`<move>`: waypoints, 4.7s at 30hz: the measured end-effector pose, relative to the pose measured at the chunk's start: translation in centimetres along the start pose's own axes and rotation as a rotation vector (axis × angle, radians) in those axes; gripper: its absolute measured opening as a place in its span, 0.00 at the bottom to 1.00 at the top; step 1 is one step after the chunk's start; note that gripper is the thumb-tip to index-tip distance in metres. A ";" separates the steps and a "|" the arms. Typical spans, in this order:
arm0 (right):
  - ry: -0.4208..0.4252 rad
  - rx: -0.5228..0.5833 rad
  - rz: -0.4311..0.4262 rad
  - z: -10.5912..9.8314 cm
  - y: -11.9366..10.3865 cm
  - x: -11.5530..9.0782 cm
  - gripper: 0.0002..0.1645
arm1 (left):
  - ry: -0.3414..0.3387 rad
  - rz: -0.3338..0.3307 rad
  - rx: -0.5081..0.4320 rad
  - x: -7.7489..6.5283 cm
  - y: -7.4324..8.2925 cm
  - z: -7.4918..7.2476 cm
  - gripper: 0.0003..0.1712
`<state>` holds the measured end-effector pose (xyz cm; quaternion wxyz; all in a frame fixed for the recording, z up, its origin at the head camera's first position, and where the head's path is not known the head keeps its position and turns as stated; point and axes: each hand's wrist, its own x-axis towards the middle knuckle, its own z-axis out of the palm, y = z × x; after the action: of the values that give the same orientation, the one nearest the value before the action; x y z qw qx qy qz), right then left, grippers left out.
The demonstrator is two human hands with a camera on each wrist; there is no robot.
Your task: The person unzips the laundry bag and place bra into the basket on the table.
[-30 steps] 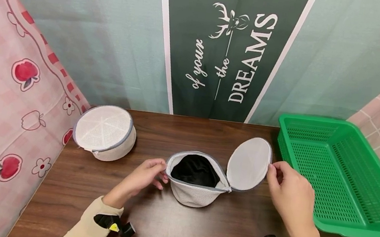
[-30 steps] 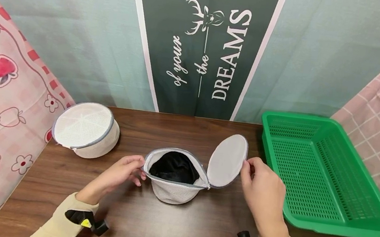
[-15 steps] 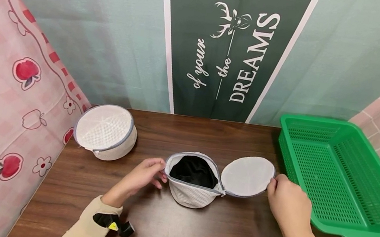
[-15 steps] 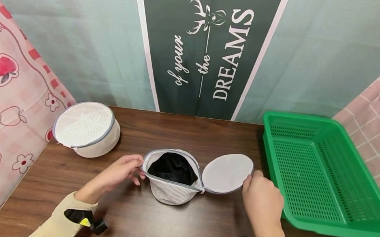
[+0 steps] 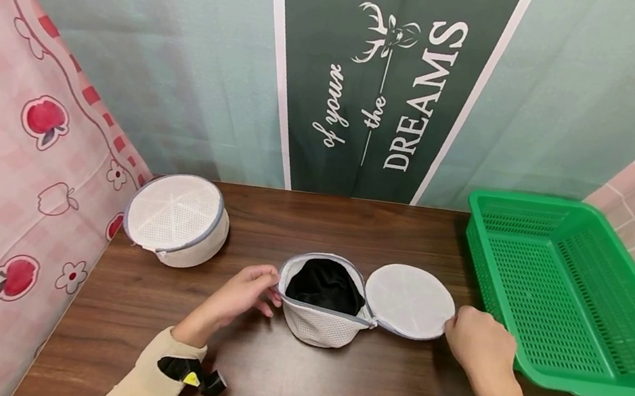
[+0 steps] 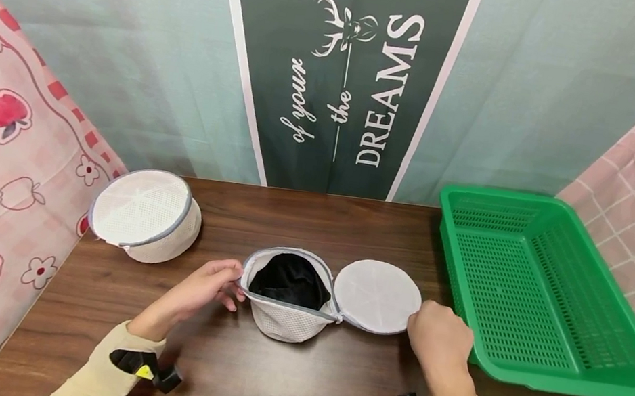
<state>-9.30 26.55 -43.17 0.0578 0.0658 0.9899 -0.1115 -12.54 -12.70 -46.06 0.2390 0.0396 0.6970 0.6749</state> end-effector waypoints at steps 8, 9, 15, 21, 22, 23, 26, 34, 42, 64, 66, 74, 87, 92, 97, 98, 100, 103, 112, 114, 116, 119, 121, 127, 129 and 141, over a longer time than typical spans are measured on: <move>-0.198 -0.077 0.003 1.0 0.4 0.4 0.14 | 0.001 0.003 0.003 0.0 -0.2 0.2 0.11; -0.202 -0.083 -0.001 1.1 0.3 0.4 0.14 | 0.005 0.002 0.002 0.0 -0.2 0.2 0.11; -0.193 -0.086 0.005 1.1 0.2 0.5 0.19 | 0.006 0.006 -0.007 -0.1 -0.2 0.3 0.11; -0.173 -0.061 0.023 0.5 0.3 0.6 0.26 | -0.001 0.005 -0.010 0.0 -0.2 0.3 0.11; -0.169 -0.056 0.022 0.4 0.3 0.6 0.26 | -0.002 0.006 -0.009 0.0 -0.2 0.3 0.11; -0.163 -0.051 0.022 0.3 0.3 0.7 0.26 | -0.003 0.006 -0.008 0.0 -0.2 0.3 0.11; -0.152 -0.043 0.016 0.0 0.2 0.6 0.26 | -0.004 0.006 -0.011 0.0 -0.2 0.3 0.11; -0.065 -0.031 -0.009 -0.6 -0.6 0.3 0.24 | -0.011 0.014 -0.014 0.1 -0.3 0.3 0.11; 0.022 0.011 -0.099 -1.7 -2.4 0.7 0.23 | -0.011 0.013 -0.016 -0.1 -0.2 0.3 0.11; -0.116 0.031 -0.404 -0.4 -9.7 1.9 0.29 | -0.022 0.011 -0.014 0.0 -0.1 0.6 0.11; -0.145 0.034 -0.401 0.0 -9.9 2.2 0.31 | -0.021 0.011 -0.015 0.0 -0.1 0.7 0.11; -0.237 0.059 -0.418 1.1 -10.2 2.6 0.35 | -0.027 0.013 -0.012 0.0 -0.2 0.8 0.11; -0.249 0.068 -0.435 1.8 -11.0 2.4 0.28 | -0.035 0.014 -0.018 0.1 0.0 1.1 0.11; -0.209 0.043 -0.438 1.7 -11.5 2.2 0.25 | -0.034 0.012 -0.019 0.1 0.0 1.1 0.11; -0.192 0.065 -0.437 1.7 -11.8 2.2 0.26 | -0.042 0.019 -0.019 0.2 0.0 1.1 0.11; -0.192 0.077 -0.435 1.7 -11.9 2.2 0.26 | -0.043 0.019 -0.019 0.3 0.0 1.1 0.11; -0.195 0.099 -0.429 1.8 -12.0 2.3 0.26 | -0.043 0.019 -0.018 0.3 -0.1 1.1 0.11; -0.200 0.113 -0.412 1.9 -12.0 2.4 0.25 | -0.045 0.023 -0.015 0.3 -0.1 1.2 0.11; -0.225 0.086 -0.379 2.2 -12.3 2.4 0.24 | -0.061 0.029 -0.013 0.4 -0.1 1.4 0.11; -0.231 0.091 -0.376 2.3 -12.4 2.4 0.24 | -0.060 0.027 -0.016 0.4 -0.1 1.4 0.11; -0.239 0.089 -0.370 2.4 -12.4 2.4 0.24 | -0.064 0.025 -0.019 0.4 -0.2 1.5 0.11; -0.245 0.091 -0.375 2.6 -12.3 2.6 0.25 | -0.066 0.020 -0.027 0.4 -0.3 1.6 0.11; -0.250 0.104 -0.384 2.8 -12.1 2.8 0.24 | -0.066 0.020 -0.033 0.5 -0.4 1.6 0.11; -0.291 0.225 -0.398 3.3 -11.6 3.5 0.19 | -0.068 0.021 -0.039 0.5 -0.4 1.8 0.12; -0.302 0.260 -0.400 3.5 -11.5 3.5 0.18 | -0.067 0.021 -0.042 0.5 -0.4 1.8 0.11; -0.468 0.330 -0.437 3.3 -11.4 3.0 0.22 | -0.076 0.022 -0.045 0.6 -0.5 2.3 0.11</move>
<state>-13.51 15.16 -44.34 0.2465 -0.1662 0.9092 -0.2914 -12.04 -10.36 -46.61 0.2586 0.0676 0.6716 0.6911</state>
